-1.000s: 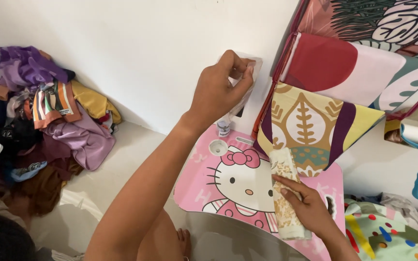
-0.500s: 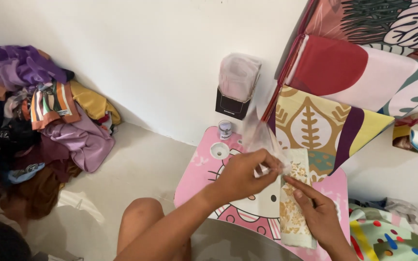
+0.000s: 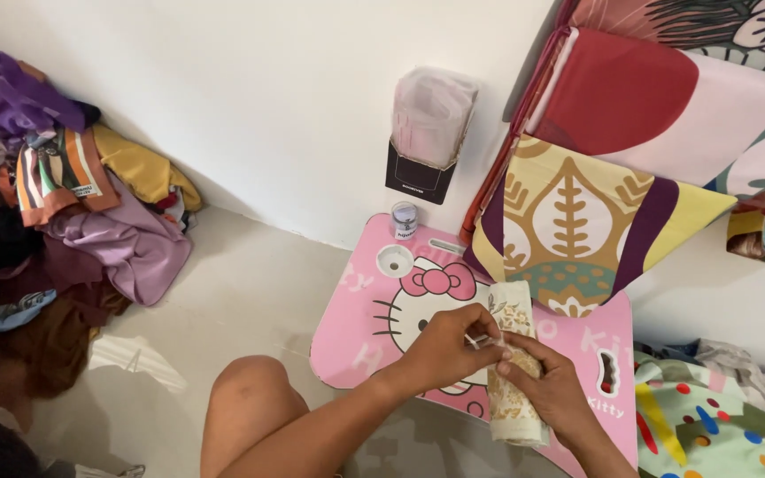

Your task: Folding hijabs and placing them into plastic bags for packaging and sealing.

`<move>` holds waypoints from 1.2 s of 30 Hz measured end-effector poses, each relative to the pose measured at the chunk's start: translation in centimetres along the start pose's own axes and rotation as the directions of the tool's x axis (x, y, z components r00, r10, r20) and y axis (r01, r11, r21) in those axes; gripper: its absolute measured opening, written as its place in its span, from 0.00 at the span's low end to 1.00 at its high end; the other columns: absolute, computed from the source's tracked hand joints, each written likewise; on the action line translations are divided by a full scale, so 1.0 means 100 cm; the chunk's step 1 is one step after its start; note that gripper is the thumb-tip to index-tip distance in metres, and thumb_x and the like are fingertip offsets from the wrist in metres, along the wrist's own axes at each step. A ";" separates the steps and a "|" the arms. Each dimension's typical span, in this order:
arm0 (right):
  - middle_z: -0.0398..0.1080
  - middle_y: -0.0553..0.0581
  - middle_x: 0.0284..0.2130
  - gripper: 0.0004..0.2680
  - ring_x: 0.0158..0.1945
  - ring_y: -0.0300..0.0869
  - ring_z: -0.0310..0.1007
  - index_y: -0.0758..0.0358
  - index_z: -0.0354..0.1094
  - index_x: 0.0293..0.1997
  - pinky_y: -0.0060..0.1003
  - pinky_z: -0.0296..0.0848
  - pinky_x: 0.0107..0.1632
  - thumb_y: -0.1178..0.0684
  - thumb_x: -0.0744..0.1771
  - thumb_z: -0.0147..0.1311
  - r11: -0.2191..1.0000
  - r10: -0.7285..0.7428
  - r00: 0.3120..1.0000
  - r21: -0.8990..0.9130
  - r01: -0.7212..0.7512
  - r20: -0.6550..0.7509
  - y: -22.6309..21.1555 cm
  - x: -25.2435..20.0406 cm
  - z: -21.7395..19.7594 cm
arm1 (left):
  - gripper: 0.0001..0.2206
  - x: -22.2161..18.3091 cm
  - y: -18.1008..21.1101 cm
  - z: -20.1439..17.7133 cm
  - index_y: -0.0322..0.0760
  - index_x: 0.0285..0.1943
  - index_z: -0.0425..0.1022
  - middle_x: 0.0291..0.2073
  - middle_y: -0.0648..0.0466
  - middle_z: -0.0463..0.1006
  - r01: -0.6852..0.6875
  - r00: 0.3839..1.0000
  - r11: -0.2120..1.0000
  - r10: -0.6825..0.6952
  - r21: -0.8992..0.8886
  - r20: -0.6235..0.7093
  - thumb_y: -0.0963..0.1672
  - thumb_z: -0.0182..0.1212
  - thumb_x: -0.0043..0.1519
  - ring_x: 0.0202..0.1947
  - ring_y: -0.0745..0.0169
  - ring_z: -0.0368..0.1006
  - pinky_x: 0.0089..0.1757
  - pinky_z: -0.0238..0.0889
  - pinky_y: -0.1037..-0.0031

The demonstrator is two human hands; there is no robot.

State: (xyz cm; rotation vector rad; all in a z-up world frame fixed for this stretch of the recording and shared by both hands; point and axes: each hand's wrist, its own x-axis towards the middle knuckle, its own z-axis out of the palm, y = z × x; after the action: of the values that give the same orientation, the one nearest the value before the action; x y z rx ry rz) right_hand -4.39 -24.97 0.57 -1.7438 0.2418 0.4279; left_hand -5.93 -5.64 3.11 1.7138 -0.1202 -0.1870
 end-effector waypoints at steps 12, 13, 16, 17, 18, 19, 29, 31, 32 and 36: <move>0.83 0.58 0.42 0.08 0.49 0.42 0.79 0.66 0.84 0.41 0.35 0.73 0.56 0.56 0.62 0.67 0.985 -0.109 0.980 -0.148 0.085 -0.169 -0.002 0.003 -0.003 | 0.10 0.025 -0.030 -0.016 0.39 0.35 0.72 0.21 0.61 0.64 0.006 0.980 0.956 -0.064 -0.293 -0.188 0.42 0.73 0.58 0.23 0.72 0.60 0.29 0.66 0.79; 0.83 0.58 0.42 0.08 0.49 0.42 0.79 0.66 0.84 0.41 0.35 0.73 0.56 0.56 0.62 0.67 0.986 -0.105 0.979 -0.144 0.080 -0.174 -0.003 0.004 -0.008 | 0.10 0.025 -0.028 -0.022 0.39 0.35 0.72 0.21 0.61 0.64 0.010 0.981 0.956 -0.066 -0.292 -0.182 0.42 0.73 0.58 0.23 0.72 0.60 0.29 0.66 0.79; 0.83 0.57 0.44 0.08 0.52 0.41 0.79 0.63 0.83 0.43 0.37 0.74 0.57 0.54 0.63 0.65 0.980 -0.127 0.969 -0.177 0.090 -0.213 -0.006 0.002 -0.023 | 0.08 0.025 -0.027 -0.036 0.37 0.39 0.72 0.33 0.48 0.84 0.062 0.955 0.924 -0.166 -0.378 -0.247 0.41 0.68 0.60 0.32 0.61 0.79 0.35 0.74 0.72; 0.82 0.58 0.44 0.08 0.53 0.42 0.78 0.64 0.83 0.43 0.37 0.73 0.58 0.54 0.64 0.65 0.983 -0.137 0.963 -0.152 0.103 -0.231 -0.007 0.000 -0.027 | 0.09 0.025 -0.029 -0.040 0.38 0.43 0.72 0.32 0.50 0.82 0.116 0.932 0.920 -0.231 -0.374 -0.279 0.43 0.69 0.59 0.32 0.62 0.78 0.34 0.71 0.73; 0.82 0.59 0.45 0.08 0.54 0.42 0.77 0.65 0.82 0.44 0.36 0.72 0.59 0.55 0.64 0.64 0.985 -0.149 0.957 -0.127 0.120 -0.249 -0.010 -0.001 -0.031 | 0.12 0.026 -0.031 -0.044 0.40 0.47 0.72 0.31 0.52 0.81 0.166 0.904 0.914 -0.291 -0.370 -0.313 0.45 0.69 0.59 0.32 0.63 0.77 0.33 0.68 0.73; 0.82 0.59 0.45 0.08 0.54 0.42 0.77 0.65 0.82 0.44 0.36 0.72 0.59 0.55 0.64 0.64 0.985 -0.146 0.956 -0.126 0.117 -0.253 -0.012 -0.005 -0.034 | 0.12 0.030 -0.040 -0.046 0.40 0.47 0.72 0.31 0.52 0.81 0.169 0.905 0.914 -0.292 -0.370 -0.308 0.45 0.69 0.59 0.32 0.63 0.77 0.33 0.68 0.73; 0.77 0.58 0.51 0.12 0.54 0.40 0.73 0.66 0.76 0.51 0.36 0.73 0.55 0.55 0.64 0.63 0.998 -0.019 0.922 0.051 0.042 -0.388 -0.038 -0.030 -0.047 | 0.17 0.039 -0.109 -0.071 0.40 0.58 0.74 0.44 0.50 0.79 0.439 0.789 0.893 -0.434 -0.095 -0.436 0.47 0.64 0.61 0.37 0.60 0.78 0.39 0.70 0.70; 0.75 0.58 0.54 0.14 0.56 0.41 0.73 0.66 0.74 0.54 0.36 0.73 0.55 0.55 0.64 0.62 0.995 0.035 0.917 0.103 0.007 -0.396 -0.041 -0.033 -0.048 | 0.19 0.038 -0.120 -0.074 0.40 0.60 0.73 0.50 0.47 0.79 0.503 0.769 0.864 -0.456 -0.016 -0.448 0.48 0.62 0.61 0.44 0.55 0.79 0.42 0.72 0.68; 0.76 0.57 0.51 0.14 0.53 0.41 0.73 0.66 0.75 0.54 0.37 0.74 0.51 0.55 0.64 0.63 0.991 0.037 0.918 0.131 0.017 -0.396 -0.038 -0.031 -0.051 | 0.20 0.039 -0.126 -0.075 0.42 0.63 0.69 0.49 0.50 0.80 0.586 0.767 0.786 -0.461 0.196 -0.446 0.48 0.60 0.62 0.47 0.52 0.78 0.42 0.70 0.63; 0.77 0.56 0.47 0.13 0.48 0.40 0.75 0.64 0.75 0.53 0.37 0.75 0.46 0.55 0.64 0.63 0.982 0.056 0.913 0.186 0.022 -0.404 -0.037 -0.030 -0.053 | 0.25 0.047 -0.207 -0.068 0.34 0.63 0.67 0.54 0.44 0.72 0.283 0.921 0.474 0.109 0.834 -0.374 0.40 0.61 0.54 0.52 0.38 0.69 0.44 0.66 0.49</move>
State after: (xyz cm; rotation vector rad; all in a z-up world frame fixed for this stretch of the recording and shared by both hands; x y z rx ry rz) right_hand -4.90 -29.55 5.99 -1.6308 0.5788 0.0424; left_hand -0.57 3.21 -16.66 2.7957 0.2210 0.1969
